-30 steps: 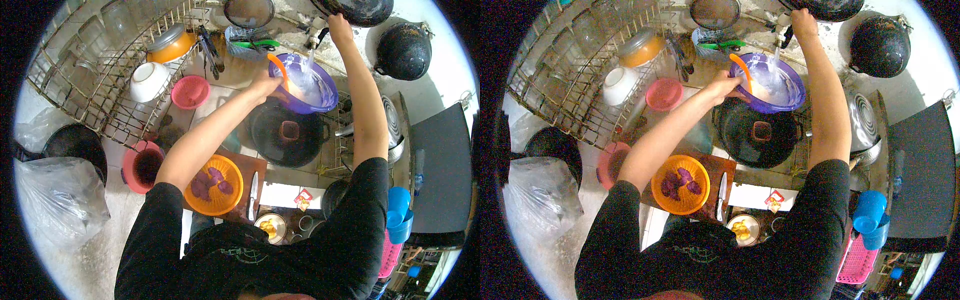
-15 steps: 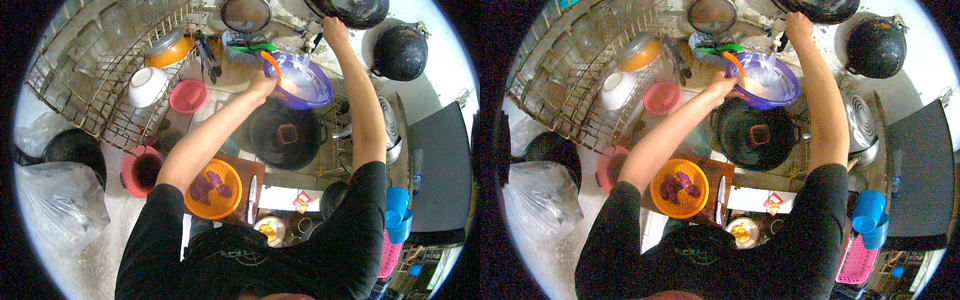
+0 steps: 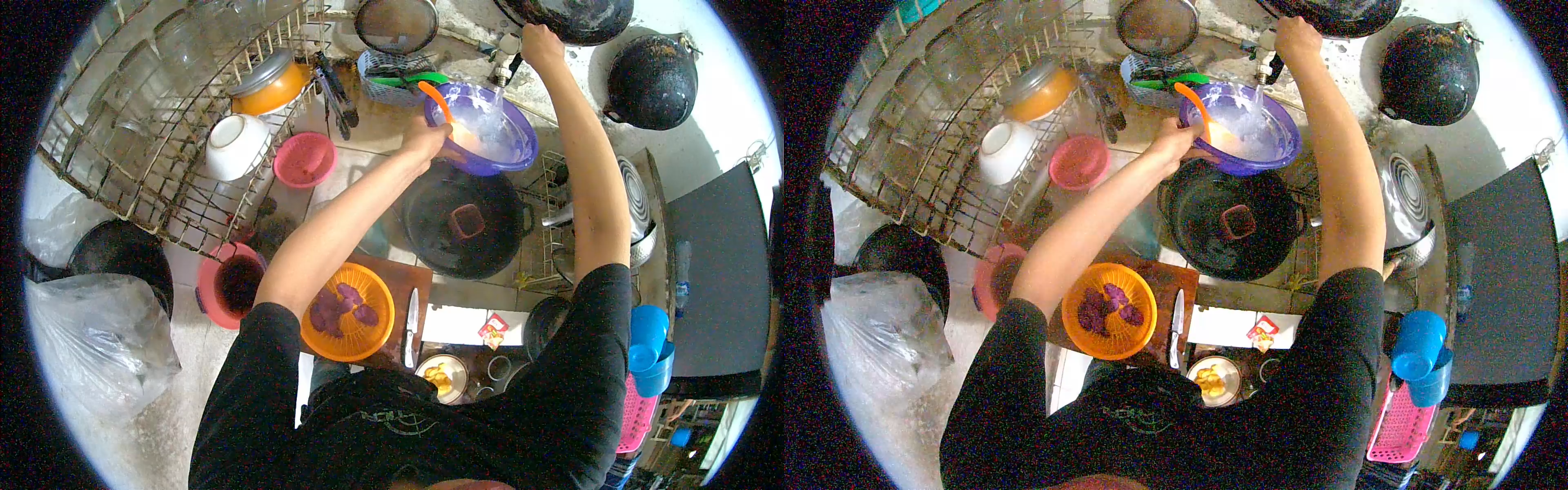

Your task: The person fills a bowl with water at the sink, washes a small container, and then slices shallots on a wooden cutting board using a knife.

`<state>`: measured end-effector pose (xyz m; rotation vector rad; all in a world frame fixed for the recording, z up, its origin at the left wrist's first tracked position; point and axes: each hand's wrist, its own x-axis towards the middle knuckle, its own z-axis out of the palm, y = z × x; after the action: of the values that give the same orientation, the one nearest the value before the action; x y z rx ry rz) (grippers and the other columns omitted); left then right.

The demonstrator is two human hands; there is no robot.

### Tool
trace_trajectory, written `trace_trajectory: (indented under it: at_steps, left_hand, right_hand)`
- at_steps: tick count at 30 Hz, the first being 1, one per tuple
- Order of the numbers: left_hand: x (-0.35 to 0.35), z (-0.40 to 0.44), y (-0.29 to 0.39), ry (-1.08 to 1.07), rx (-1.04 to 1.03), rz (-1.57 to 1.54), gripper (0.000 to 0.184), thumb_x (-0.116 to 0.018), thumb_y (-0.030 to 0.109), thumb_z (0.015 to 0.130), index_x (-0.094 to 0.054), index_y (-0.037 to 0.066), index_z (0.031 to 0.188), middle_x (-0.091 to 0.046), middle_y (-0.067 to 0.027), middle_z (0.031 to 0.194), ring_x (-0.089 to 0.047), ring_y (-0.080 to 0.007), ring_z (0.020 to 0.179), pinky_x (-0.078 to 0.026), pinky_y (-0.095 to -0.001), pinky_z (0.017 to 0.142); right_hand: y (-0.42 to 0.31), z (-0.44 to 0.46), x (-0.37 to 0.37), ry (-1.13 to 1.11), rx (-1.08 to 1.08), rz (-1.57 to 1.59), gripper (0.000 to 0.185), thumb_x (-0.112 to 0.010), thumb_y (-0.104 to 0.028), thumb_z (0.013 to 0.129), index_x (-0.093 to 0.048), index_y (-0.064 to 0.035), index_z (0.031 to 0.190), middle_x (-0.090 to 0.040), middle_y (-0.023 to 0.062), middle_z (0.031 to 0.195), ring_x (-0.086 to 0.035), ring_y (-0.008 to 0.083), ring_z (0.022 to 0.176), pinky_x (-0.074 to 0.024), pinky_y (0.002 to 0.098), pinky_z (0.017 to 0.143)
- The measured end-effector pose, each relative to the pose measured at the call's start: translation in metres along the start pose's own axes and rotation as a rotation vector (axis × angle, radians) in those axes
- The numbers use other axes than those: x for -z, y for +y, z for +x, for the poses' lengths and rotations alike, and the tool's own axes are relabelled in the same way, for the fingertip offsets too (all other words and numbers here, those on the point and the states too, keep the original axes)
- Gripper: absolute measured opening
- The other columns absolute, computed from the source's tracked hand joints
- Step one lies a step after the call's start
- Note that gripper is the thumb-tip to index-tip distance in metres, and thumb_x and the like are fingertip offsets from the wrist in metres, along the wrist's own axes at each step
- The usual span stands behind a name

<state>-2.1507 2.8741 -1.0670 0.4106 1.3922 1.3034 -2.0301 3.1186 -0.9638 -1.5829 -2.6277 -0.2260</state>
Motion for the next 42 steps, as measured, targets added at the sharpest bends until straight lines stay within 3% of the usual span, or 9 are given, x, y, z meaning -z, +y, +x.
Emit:
trace_trajectory:
  at_steps: [6, 15, 18, 25, 30, 34, 37, 40, 42]
  left_hand:
    - [-0.007, 0.000, 0.009, -0.011, 0.007, 0.001, 0.021, -0.059, 0.010, 0.096, -0.060, -0.008, 0.106, -0.068, -0.0195, 0.098, -0.071, -0.0339, 0.080, -0.066, -0.0455, 0.063]
    - [0.002, 0.005, 0.020, -0.061, -0.009, 0.005, 0.025, -0.055, 0.008, 0.097, -0.054, -0.009, 0.116, -0.066, -0.0198, 0.105, -0.071, -0.0346, 0.081, -0.066, -0.0453, 0.065]
    - [0.003, -0.015, 0.027, -0.120, -0.017, -0.127, 0.020, -0.058, 0.001, 0.090, -0.054, -0.010, 0.106, -0.061, -0.0179, 0.100, -0.070, -0.0351, 0.083, -0.067, -0.0465, 0.062]
    - [0.001, -0.009, 0.018, -0.097, 0.043, -0.056, 0.018, -0.057, 0.004, 0.093, -0.055, -0.009, 0.106, -0.062, -0.0186, 0.102, -0.070, -0.0359, 0.085, -0.066, -0.0497, 0.067]
    - [0.004, -0.014, 0.013, -0.137, 0.081, -0.025, 0.020, -0.053, 0.006, 0.097, -0.052, -0.008, 0.110, -0.062, -0.0221, 0.107, -0.070, -0.0376, 0.086, -0.066, -0.0510, 0.073]
    - [0.008, -0.027, 0.014, -0.116, 0.055, -0.102, 0.018, -0.060, 0.006, 0.095, -0.056, -0.009, 0.104, -0.062, -0.0172, 0.097, -0.070, -0.0344, 0.075, -0.067, -0.0488, 0.063]
    - [0.012, -0.024, 0.005, -0.164, 0.058, -0.112, 0.021, -0.059, 0.006, 0.095, -0.055, -0.009, 0.107, -0.062, -0.0175, 0.097, -0.070, -0.0341, 0.075, -0.067, -0.0481, 0.063]
    - [0.009, -0.022, -0.004, -0.160, 0.065, -0.114, 0.022, -0.058, 0.006, 0.095, -0.053, -0.009, 0.110, -0.061, -0.0177, 0.098, -0.070, -0.0340, 0.077, -0.067, -0.0472, 0.063]
    - [0.004, -0.021, -0.005, -0.146, 0.092, -0.077, 0.023, -0.057, 0.005, 0.095, -0.052, -0.009, 0.112, -0.061, -0.0179, 0.099, -0.069, -0.0341, 0.079, -0.067, -0.0469, 0.063]
  right_hand:
    - [0.004, 0.001, -0.001, -0.002, 0.032, 0.020, 0.023, -0.057, -0.007, 0.086, -0.070, -0.0033, 0.104, -0.069, 0.0226, 0.110, -0.067, 0.0423, 0.103, -0.0566, 0.0504, 0.085]
    - [0.013, 0.038, -0.031, 0.041, 0.054, -0.008, 0.025, -0.057, -0.018, 0.089, -0.070, -0.0054, 0.105, -0.068, 0.0242, 0.109, -0.067, 0.0431, 0.102, -0.0556, 0.0523, 0.085]
    - [0.012, 0.002, -0.006, 0.148, -0.062, 0.232, 0.028, -0.058, -0.021, 0.087, -0.071, -0.0070, 0.108, -0.069, 0.0243, 0.107, -0.068, 0.0428, 0.099, -0.0562, 0.0517, 0.084]
    - [0.062, -0.014, -0.045, 0.327, -0.013, 0.475, 0.038, -0.055, -0.033, 0.094, -0.063, -0.0001, 0.110, -0.065, 0.0320, 0.107, -0.062, 0.0496, 0.101, -0.0510, 0.0541, 0.089]
    - [0.073, -0.092, -0.044, 0.165, -0.238, 0.551, 0.050, -0.048, -0.044, 0.099, -0.061, 0.0021, 0.112, -0.065, 0.0352, 0.101, -0.063, 0.0485, 0.100, -0.0486, 0.0536, 0.089]
    - [0.071, -0.164, -0.066, -0.270, -0.519, 0.803, 0.061, -0.042, -0.056, 0.100, -0.061, 0.0006, 0.113, -0.070, 0.0257, 0.092, -0.071, 0.0348, 0.073, -0.0567, 0.0446, 0.064]
    - [0.071, -0.200, -0.090, -0.496, -0.499, 1.245, 0.059, -0.041, -0.056, 0.101, -0.059, -0.0009, 0.113, -0.069, 0.0150, 0.082, -0.068, 0.0248, 0.060, -0.0549, 0.0369, 0.052]
    - [0.073, -0.217, -0.104, -0.667, -0.517, 1.460, 0.053, -0.040, -0.050, 0.103, -0.058, -0.0021, 0.113, -0.066, 0.0096, 0.081, -0.064, 0.0230, 0.055, -0.0523, 0.0353, 0.049]
    - [0.078, -0.220, -0.105, -0.636, -0.571, 1.510, 0.042, -0.039, -0.039, 0.105, -0.059, -0.0027, 0.113, -0.064, 0.0088, 0.083, -0.059, 0.0208, 0.054, -0.0500, 0.0345, 0.049]
